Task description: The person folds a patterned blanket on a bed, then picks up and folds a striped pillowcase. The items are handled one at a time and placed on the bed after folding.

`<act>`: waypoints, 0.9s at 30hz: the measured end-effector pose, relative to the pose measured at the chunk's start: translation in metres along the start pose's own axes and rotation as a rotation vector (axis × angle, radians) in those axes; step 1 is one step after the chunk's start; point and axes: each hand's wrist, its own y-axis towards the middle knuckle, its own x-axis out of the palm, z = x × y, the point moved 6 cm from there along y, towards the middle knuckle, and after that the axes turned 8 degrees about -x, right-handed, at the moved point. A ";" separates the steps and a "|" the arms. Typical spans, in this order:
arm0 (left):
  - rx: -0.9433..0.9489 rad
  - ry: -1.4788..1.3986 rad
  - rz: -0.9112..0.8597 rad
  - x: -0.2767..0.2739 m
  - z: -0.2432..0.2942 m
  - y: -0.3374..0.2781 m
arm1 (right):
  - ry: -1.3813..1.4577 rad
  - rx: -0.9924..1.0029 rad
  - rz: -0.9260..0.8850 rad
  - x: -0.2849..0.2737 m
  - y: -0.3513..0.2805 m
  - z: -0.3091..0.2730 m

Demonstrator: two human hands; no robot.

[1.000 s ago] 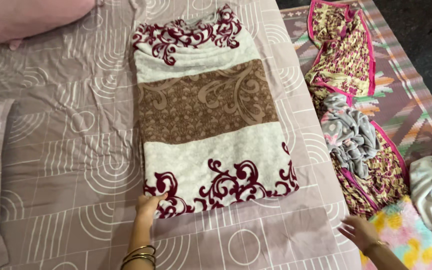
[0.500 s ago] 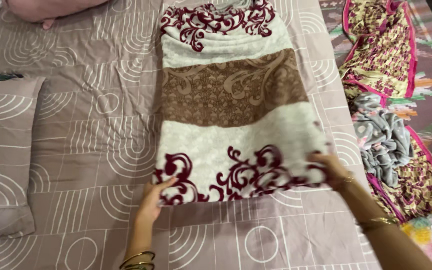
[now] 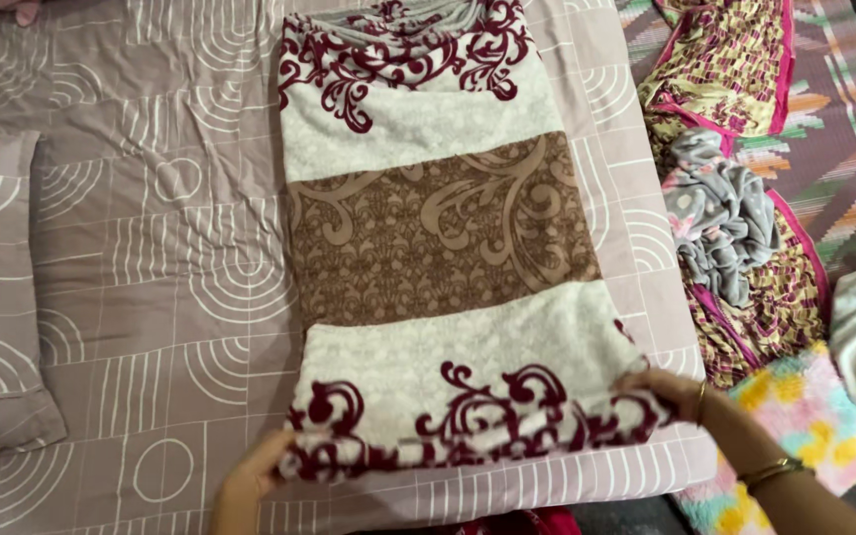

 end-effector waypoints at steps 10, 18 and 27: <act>0.615 -0.580 0.040 0.080 0.281 -0.139 | 0.207 -0.674 0.101 -0.003 0.005 -0.302; 0.672 0.204 0.383 0.069 0.259 -0.021 | -0.821 -0.883 0.610 -0.037 0.092 -0.264; 0.754 -0.043 0.359 0.067 0.221 0.065 | -0.053 -0.489 0.423 -0.001 0.101 -0.221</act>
